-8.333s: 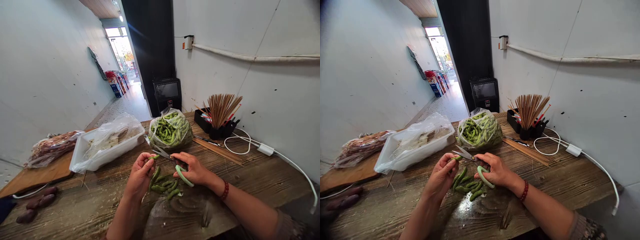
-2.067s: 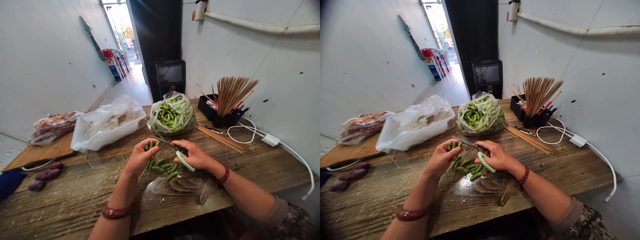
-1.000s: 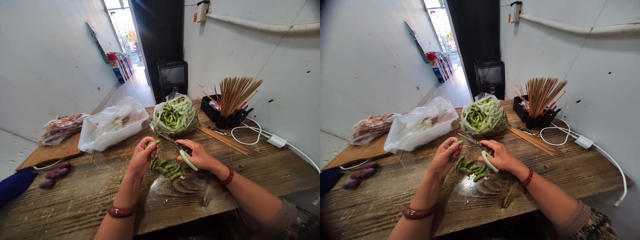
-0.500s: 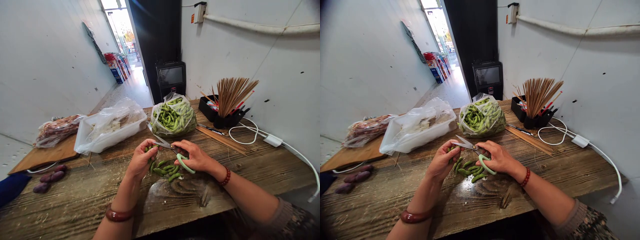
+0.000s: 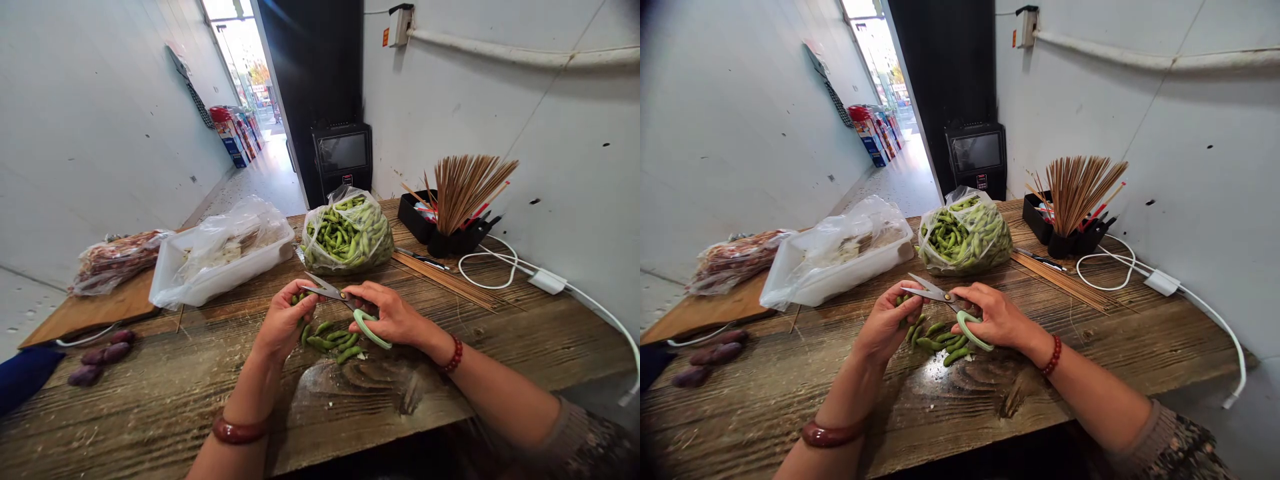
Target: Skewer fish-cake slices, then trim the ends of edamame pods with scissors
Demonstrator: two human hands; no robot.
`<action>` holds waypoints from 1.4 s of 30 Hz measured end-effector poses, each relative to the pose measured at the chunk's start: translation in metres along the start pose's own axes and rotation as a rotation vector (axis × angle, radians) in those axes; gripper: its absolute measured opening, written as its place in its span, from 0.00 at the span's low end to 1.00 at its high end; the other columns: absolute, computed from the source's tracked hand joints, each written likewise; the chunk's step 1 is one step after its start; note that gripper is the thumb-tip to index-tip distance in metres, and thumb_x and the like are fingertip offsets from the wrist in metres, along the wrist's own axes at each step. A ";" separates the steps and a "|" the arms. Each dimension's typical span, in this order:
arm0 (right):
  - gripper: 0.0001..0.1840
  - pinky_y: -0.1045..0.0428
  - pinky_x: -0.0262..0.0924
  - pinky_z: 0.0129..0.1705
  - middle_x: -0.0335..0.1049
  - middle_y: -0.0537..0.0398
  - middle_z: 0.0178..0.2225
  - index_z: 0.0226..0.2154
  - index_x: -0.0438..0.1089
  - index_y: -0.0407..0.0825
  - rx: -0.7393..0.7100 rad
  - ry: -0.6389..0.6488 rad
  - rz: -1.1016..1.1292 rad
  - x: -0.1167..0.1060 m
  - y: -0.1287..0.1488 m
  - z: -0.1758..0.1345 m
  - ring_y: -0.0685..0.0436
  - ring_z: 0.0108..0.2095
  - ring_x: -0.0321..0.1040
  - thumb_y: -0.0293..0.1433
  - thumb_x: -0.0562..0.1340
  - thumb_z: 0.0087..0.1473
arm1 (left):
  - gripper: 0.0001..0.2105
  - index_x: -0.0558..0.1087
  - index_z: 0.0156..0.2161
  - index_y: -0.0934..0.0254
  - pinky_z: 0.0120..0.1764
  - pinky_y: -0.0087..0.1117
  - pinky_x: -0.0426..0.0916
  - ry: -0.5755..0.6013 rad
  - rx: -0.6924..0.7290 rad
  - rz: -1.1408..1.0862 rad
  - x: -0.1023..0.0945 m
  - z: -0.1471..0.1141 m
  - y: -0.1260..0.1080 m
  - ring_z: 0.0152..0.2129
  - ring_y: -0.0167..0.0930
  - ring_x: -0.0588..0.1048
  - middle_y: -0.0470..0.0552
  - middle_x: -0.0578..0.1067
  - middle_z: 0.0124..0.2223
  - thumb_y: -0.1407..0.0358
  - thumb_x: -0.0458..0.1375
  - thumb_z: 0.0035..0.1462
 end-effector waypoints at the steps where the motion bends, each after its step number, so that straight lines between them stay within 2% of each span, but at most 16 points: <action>1: 0.32 0.53 0.61 0.37 0.66 0.55 0.36 0.54 0.65 0.49 -0.005 0.000 0.000 0.000 0.000 0.000 0.48 0.33 0.63 0.36 0.70 0.47 | 0.08 0.74 0.32 0.65 0.21 0.19 0.55 0.000 0.002 0.003 0.000 0.000 0.000 0.17 0.18 0.61 0.45 0.74 0.27 0.66 0.68 0.47; 7: 0.30 0.52 0.63 0.36 0.70 0.53 0.36 0.53 0.68 0.48 0.003 -0.014 0.013 -0.001 -0.001 0.001 0.47 0.33 0.65 0.37 0.70 0.48 | 0.09 0.74 0.32 0.66 0.20 0.19 0.55 -0.018 -0.005 0.027 0.002 -0.001 -0.001 0.17 0.19 0.61 0.46 0.74 0.28 0.66 0.68 0.45; 13: 0.26 0.51 0.65 0.42 0.74 0.49 0.42 0.52 0.70 0.49 -0.007 -0.063 0.031 0.000 -0.002 0.001 0.45 0.38 0.70 0.37 0.68 0.51 | 0.11 0.73 0.33 0.65 0.20 0.18 0.53 -0.040 -0.030 -0.064 -0.003 0.000 -0.001 0.17 0.18 0.61 0.45 0.71 0.25 0.67 0.68 0.44; 16: 0.26 0.51 0.64 0.40 0.73 0.50 0.38 0.52 0.69 0.47 0.019 -0.092 0.008 -0.001 -0.002 0.001 0.46 0.35 0.69 0.36 0.68 0.50 | 0.11 0.73 0.35 0.65 0.20 0.18 0.52 -0.050 -0.027 -0.118 -0.007 0.001 -0.003 0.17 0.18 0.60 0.43 0.69 0.24 0.67 0.68 0.44; 19: 0.30 0.53 0.63 0.36 0.70 0.53 0.34 0.53 0.67 0.47 0.027 -0.049 -0.030 -0.002 0.001 0.001 0.48 0.32 0.66 0.36 0.69 0.48 | 0.11 0.74 0.34 0.65 0.20 0.19 0.51 -0.050 -0.024 -0.113 -0.007 0.001 -0.004 0.17 0.18 0.60 0.43 0.67 0.23 0.67 0.68 0.45; 22: 0.31 0.52 0.62 0.37 0.67 0.54 0.35 0.55 0.65 0.49 -0.011 -0.006 -0.051 -0.004 0.005 0.001 0.47 0.34 0.65 0.36 0.69 0.49 | 0.11 0.74 0.34 0.65 0.20 0.19 0.52 -0.032 -0.026 -0.085 -0.005 0.001 -0.002 0.17 0.19 0.60 0.42 0.66 0.22 0.68 0.68 0.44; 28: 0.31 0.52 0.62 0.38 0.66 0.54 0.37 0.56 0.64 0.52 -0.022 0.001 -0.059 -0.005 0.007 0.000 0.47 0.34 0.64 0.37 0.69 0.50 | 0.10 0.74 0.33 0.65 0.21 0.20 0.52 -0.016 -0.015 -0.055 -0.001 0.000 0.000 0.18 0.19 0.60 0.43 0.67 0.24 0.68 0.68 0.44; 33: 0.30 0.53 0.60 0.35 0.66 0.55 0.34 0.55 0.65 0.51 -0.016 0.014 -0.067 -0.004 0.004 -0.001 0.48 0.32 0.63 0.37 0.68 0.51 | 0.09 0.74 0.32 0.66 0.21 0.20 0.53 -0.014 -0.018 -0.038 0.000 -0.001 0.001 0.17 0.20 0.59 0.42 0.65 0.21 0.66 0.68 0.45; 42: 0.30 0.54 0.61 0.35 0.65 0.56 0.34 0.55 0.65 0.51 -0.033 0.024 -0.073 -0.004 0.004 -0.001 0.49 0.32 0.64 0.38 0.68 0.51 | 0.13 0.74 0.31 0.66 0.20 0.20 0.52 -0.056 -0.021 0.000 0.001 -0.001 0.000 0.17 0.19 0.59 0.42 0.66 0.21 0.63 0.71 0.40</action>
Point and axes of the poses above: each hand's wrist, its own z-axis towards the middle knuckle, its own x-axis out of the palm, y = z × x, the point moved 1 cm from there along z, towards the middle knuckle
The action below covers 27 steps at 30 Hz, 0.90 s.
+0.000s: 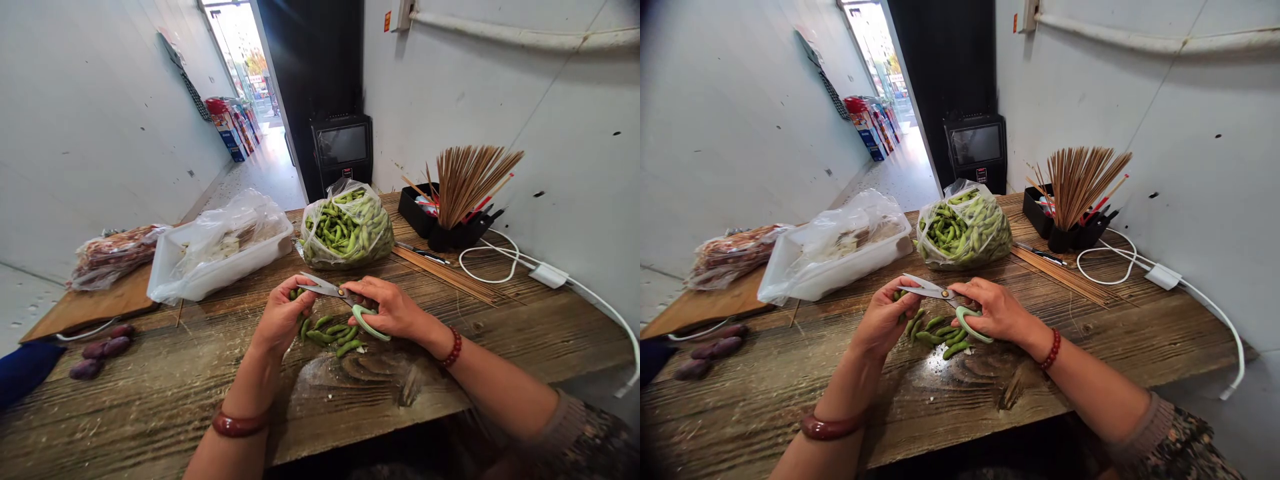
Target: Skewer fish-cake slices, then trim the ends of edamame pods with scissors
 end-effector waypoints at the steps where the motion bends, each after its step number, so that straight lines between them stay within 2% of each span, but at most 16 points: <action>1: 0.30 0.54 0.61 0.35 0.65 0.56 0.34 0.55 0.65 0.51 -0.001 0.002 -0.003 0.000 0.000 0.000 0.49 0.32 0.64 0.38 0.68 0.51 | 0.13 0.74 0.31 0.66 0.20 0.20 0.52 0.000 0.001 0.003 0.000 0.000 0.000 0.17 0.20 0.59 0.42 0.66 0.21 0.63 0.71 0.40; 15: 0.28 0.54 0.60 0.34 0.65 0.56 0.33 0.55 0.65 0.52 0.018 0.004 -0.084 0.000 0.000 -0.001 0.49 0.30 0.63 0.38 0.66 0.53 | 0.11 0.74 0.29 0.66 0.20 0.20 0.52 0.014 -0.006 0.001 -0.001 0.001 0.001 0.16 0.19 0.59 0.41 0.65 0.20 0.64 0.70 0.42; 20: 0.27 0.53 0.61 0.37 0.68 0.54 0.35 0.56 0.65 0.51 -0.011 -0.011 -0.077 0.001 -0.001 -0.002 0.47 0.33 0.65 0.37 0.65 0.55 | 0.11 0.73 0.30 0.67 0.20 0.20 0.51 0.025 -0.027 -0.016 0.000 0.001 0.001 0.17 0.19 0.59 0.43 0.67 0.22 0.65 0.69 0.43; 27: 0.26 0.53 0.62 0.35 0.70 0.54 0.33 0.54 0.67 0.50 0.004 -0.127 -0.023 -0.001 -0.007 -0.001 0.47 0.32 0.66 0.39 0.65 0.54 | 0.11 0.72 0.33 0.65 0.17 0.19 0.50 -0.075 -0.035 -0.158 -0.015 0.012 -0.004 0.16 0.19 0.60 0.42 0.67 0.24 0.67 0.66 0.43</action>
Point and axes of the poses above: each hand's wrist, its own z-axis towards the middle knuckle, its own x-axis out of the palm, y = z × x, the point moved 1 cm from there along z, towards the middle knuckle
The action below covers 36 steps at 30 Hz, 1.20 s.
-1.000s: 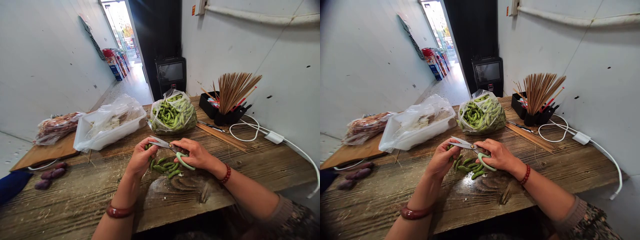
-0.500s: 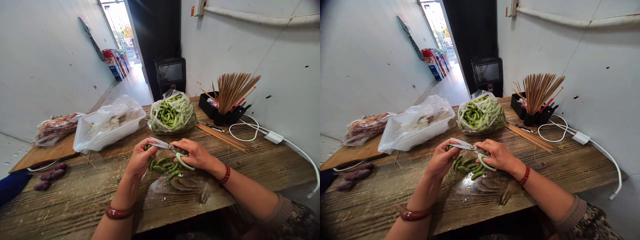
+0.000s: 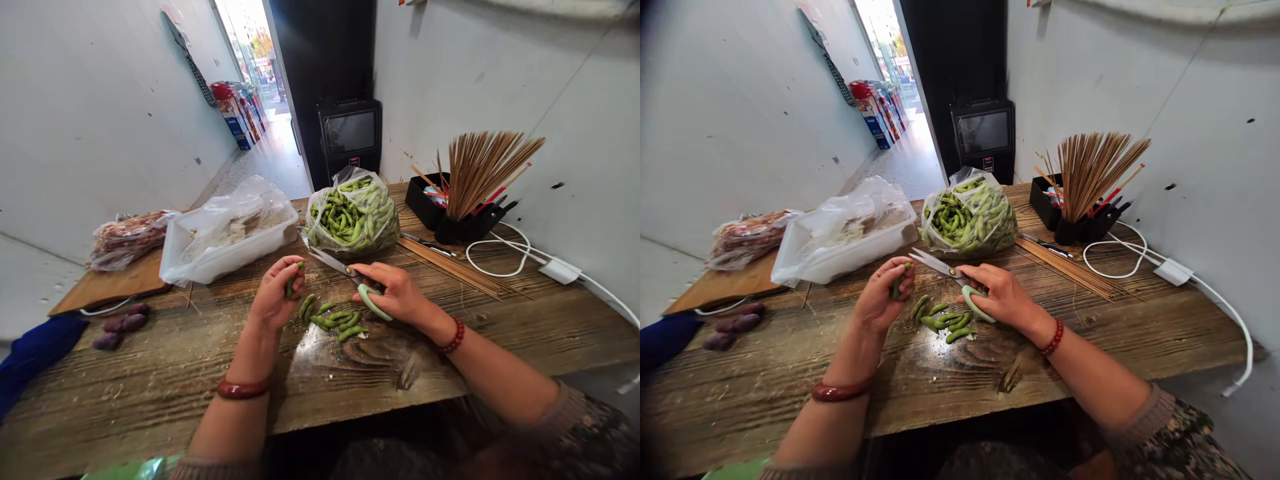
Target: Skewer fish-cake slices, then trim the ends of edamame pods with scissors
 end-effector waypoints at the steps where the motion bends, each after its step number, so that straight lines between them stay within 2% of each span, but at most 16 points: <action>1: 0.26 0.53 0.62 0.36 0.70 0.54 0.34 0.54 0.68 0.50 0.006 -0.018 0.005 -0.001 0.000 0.000 0.47 0.32 0.66 0.39 0.66 0.53 | 0.10 0.71 0.32 0.65 0.17 0.19 0.51 -0.008 0.004 -0.023 -0.002 0.000 -0.003 0.16 0.19 0.60 0.43 0.68 0.25 0.66 0.66 0.44; 4: 0.26 0.53 0.62 0.36 0.71 0.54 0.34 0.53 0.69 0.49 0.016 -0.057 0.021 -0.002 0.001 0.001 0.47 0.33 0.66 0.39 0.67 0.52 | 0.11 0.68 0.27 0.66 0.16 0.19 0.50 -0.010 0.002 0.003 -0.008 -0.005 -0.012 0.16 0.18 0.60 0.44 0.69 0.27 0.63 0.65 0.46; 7: 0.25 0.53 0.63 0.36 0.71 0.54 0.33 0.52 0.69 0.49 0.011 -0.075 0.028 -0.002 0.002 0.001 0.48 0.32 0.66 0.39 0.67 0.52 | 0.13 0.66 0.26 0.65 0.16 0.20 0.48 -0.023 -0.025 0.190 -0.019 -0.017 -0.012 0.15 0.18 0.58 0.43 0.68 0.25 0.61 0.65 0.47; 10: 0.26 0.54 0.63 0.36 0.71 0.54 0.34 0.52 0.69 0.48 -0.010 -0.079 0.040 0.001 0.001 0.000 0.48 0.32 0.66 0.38 0.67 0.52 | 0.10 0.69 0.28 0.64 0.19 0.23 0.51 -0.082 0.039 0.551 -0.032 -0.026 -0.002 0.15 0.21 0.59 0.41 0.66 0.21 0.61 0.65 0.47; 13: 0.26 0.54 0.63 0.36 0.72 0.54 0.35 0.53 0.69 0.48 -0.012 -0.055 0.053 0.004 -0.001 0.000 0.48 0.32 0.67 0.37 0.67 0.51 | 0.06 0.73 0.27 0.64 0.27 0.28 0.59 -0.124 0.145 1.030 -0.038 -0.028 0.013 0.22 0.27 0.66 0.46 0.71 0.24 0.63 0.62 0.48; 16: 0.25 0.53 0.63 0.37 0.72 0.53 0.36 0.53 0.69 0.49 -0.006 -0.037 0.041 0.005 -0.002 0.000 0.48 0.32 0.67 0.36 0.67 0.52 | 0.05 0.75 0.29 0.63 0.31 0.31 0.60 -0.107 0.146 1.343 -0.037 -0.025 0.024 0.26 0.32 0.71 0.49 0.76 0.27 0.64 0.60 0.50; 22: 0.25 0.53 0.63 0.38 0.72 0.53 0.35 0.52 0.69 0.49 -0.011 -0.025 0.066 0.006 0.001 0.000 0.48 0.32 0.67 0.36 0.67 0.52 | 0.05 0.74 0.31 0.64 0.33 0.30 0.60 0.018 0.100 1.500 -0.039 -0.015 0.029 0.29 0.33 0.72 0.52 0.77 0.31 0.66 0.57 0.53; 25: 0.25 0.53 0.62 0.36 0.70 0.54 0.34 0.53 0.69 0.49 -0.012 -0.018 0.067 0.006 0.002 0.000 0.48 0.32 0.66 0.36 0.67 0.52 | 0.02 0.73 0.28 0.64 0.31 0.30 0.59 0.047 0.097 1.485 -0.043 -0.009 0.028 0.26 0.31 0.69 0.49 0.75 0.28 0.69 0.58 0.49; 27: 0.25 0.54 0.61 0.35 0.69 0.55 0.32 0.53 0.69 0.48 -0.009 -0.018 0.062 0.006 0.003 0.001 0.49 0.30 0.65 0.37 0.67 0.53 | 0.02 0.71 0.26 0.64 0.31 0.29 0.58 0.026 0.151 1.386 -0.042 -0.007 0.026 0.25 0.30 0.68 0.48 0.73 0.25 0.70 0.60 0.47; 30: 0.24 0.54 0.61 0.34 0.68 0.56 0.30 0.52 0.69 0.48 0.001 -0.028 0.078 0.005 0.005 0.002 0.49 0.29 0.64 0.36 0.67 0.53 | 0.04 0.71 0.27 0.64 0.29 0.27 0.59 -0.017 0.206 1.030 -0.034 -0.010 0.020 0.24 0.28 0.67 0.46 0.72 0.25 0.67 0.62 0.46; 34: 0.24 0.54 0.62 0.34 0.70 0.55 0.32 0.51 0.70 0.47 0.016 -0.012 0.117 0.006 0.008 0.001 0.49 0.30 0.65 0.36 0.67 0.52 | 0.12 0.68 0.33 0.64 0.20 0.22 0.51 -0.025 0.074 0.453 -0.018 -0.019 0.015 0.16 0.20 0.59 0.46 0.74 0.29 0.61 0.65 0.48; 36: 0.25 0.54 0.62 0.35 0.70 0.54 0.33 0.51 0.69 0.47 0.019 0.019 0.117 0.007 0.010 0.001 0.49 0.30 0.65 0.37 0.68 0.51 | 0.13 0.68 0.35 0.64 0.18 0.21 0.49 -0.010 0.028 0.294 -0.011 -0.024 0.016 0.14 0.18 0.58 0.46 0.74 0.31 0.62 0.66 0.48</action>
Point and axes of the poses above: each hand's wrist, its own z-axis towards the middle knuckle, its own x-axis out of the palm, y = z × x, the point moved 1 cm from there along z, towards the middle knuckle
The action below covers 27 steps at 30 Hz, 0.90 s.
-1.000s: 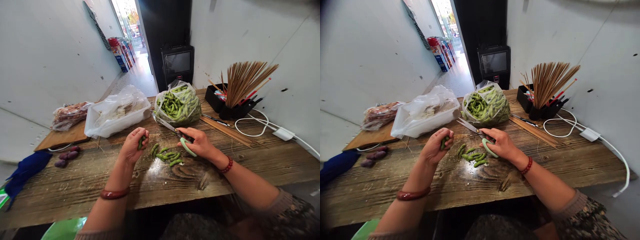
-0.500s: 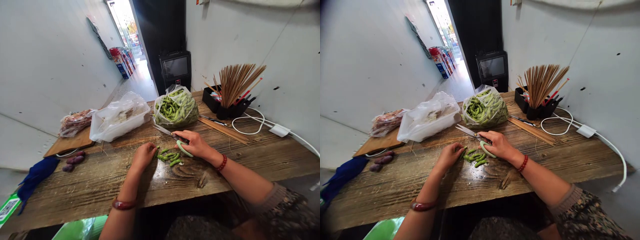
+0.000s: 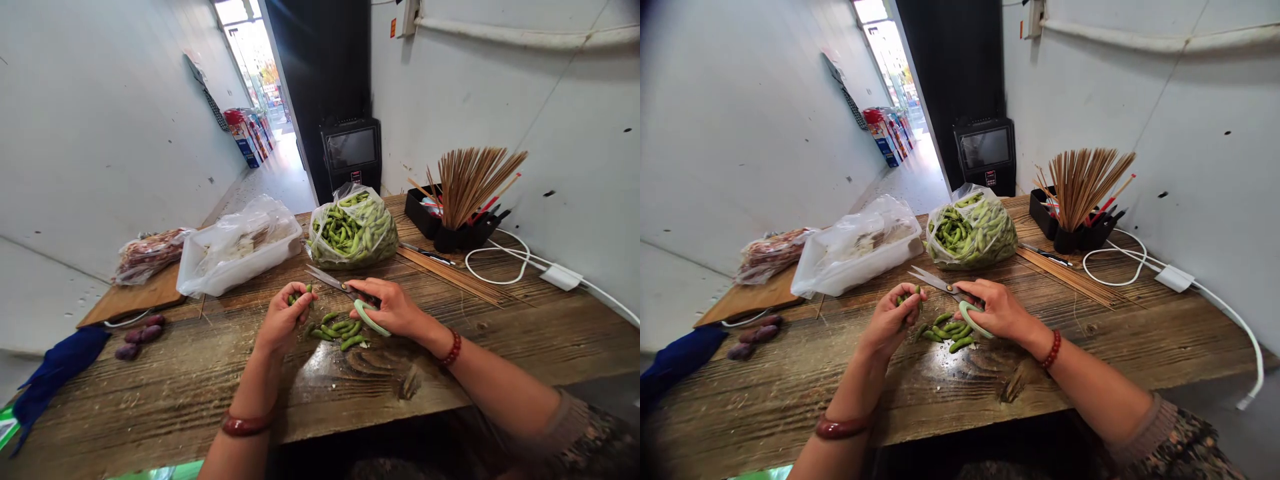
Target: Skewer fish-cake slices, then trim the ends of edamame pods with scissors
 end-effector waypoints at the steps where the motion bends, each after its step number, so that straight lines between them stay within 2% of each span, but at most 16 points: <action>1: 0.26 0.53 0.62 0.35 0.70 0.54 0.33 0.52 0.69 0.47 0.002 0.017 -0.007 0.000 0.000 -0.001 0.48 0.31 0.65 0.37 0.68 0.51 | 0.13 0.69 0.36 0.64 0.18 0.20 0.49 0.009 -0.005 -0.038 0.003 -0.002 0.000 0.15 0.18 0.58 0.46 0.74 0.32 0.62 0.66 0.48; 6: 0.30 0.53 0.62 0.35 0.69 0.54 0.34 0.55 0.66 0.49 -0.006 0.111 -0.122 0.002 0.002 -0.004 0.48 0.32 0.65 0.38 0.68 0.51 | 0.12 0.73 0.37 0.65 0.19 0.20 0.51 0.023 0.022 -0.071 0.010 -0.007 0.003 0.16 0.17 0.61 0.46 0.73 0.30 0.61 0.65 0.50; 10: 0.30 0.52 0.62 0.37 0.68 0.53 0.36 0.56 0.64 0.50 -0.014 0.172 -0.172 0.003 0.003 -0.005 0.47 0.33 0.65 0.38 0.67 0.52 | 0.14 0.76 0.37 0.64 0.19 0.21 0.53 -0.004 0.042 -0.061 0.010 -0.009 0.006 0.16 0.18 0.63 0.45 0.72 0.29 0.58 0.67 0.47; 13: 0.29 0.52 0.61 0.37 0.68 0.53 0.36 0.56 0.64 0.49 -0.028 0.182 -0.171 0.003 0.004 -0.004 0.47 0.33 0.65 0.38 0.66 0.53 | 0.13 0.76 0.35 0.64 0.19 0.22 0.54 -0.024 0.052 -0.019 0.010 -0.011 0.007 0.16 0.19 0.62 0.43 0.71 0.26 0.60 0.68 0.46; 18: 0.29 0.52 0.61 0.36 0.69 0.52 0.36 0.56 0.65 0.49 -0.046 0.183 -0.166 0.003 0.003 -0.004 0.47 0.33 0.65 0.38 0.66 0.53 | 0.12 0.76 0.34 0.64 0.20 0.23 0.56 -0.059 0.098 0.046 0.010 -0.015 0.005 0.16 0.20 0.62 0.44 0.72 0.28 0.59 0.68 0.46; 27: 0.30 0.54 0.61 0.35 0.70 0.53 0.37 0.56 0.65 0.49 -0.036 0.178 -0.033 0.007 0.000 -0.005 0.48 0.32 0.66 0.39 0.68 0.51 | 0.09 0.77 0.33 0.63 0.20 0.24 0.56 -0.056 0.107 0.079 0.009 -0.016 0.006 0.17 0.21 0.61 0.45 0.71 0.26 0.61 0.67 0.47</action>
Point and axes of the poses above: each hand's wrist, its own z-axis towards the middle knuckle, its own x-axis out of the palm, y = z × x, the point moved 1 cm from there along z, towards the middle knuckle
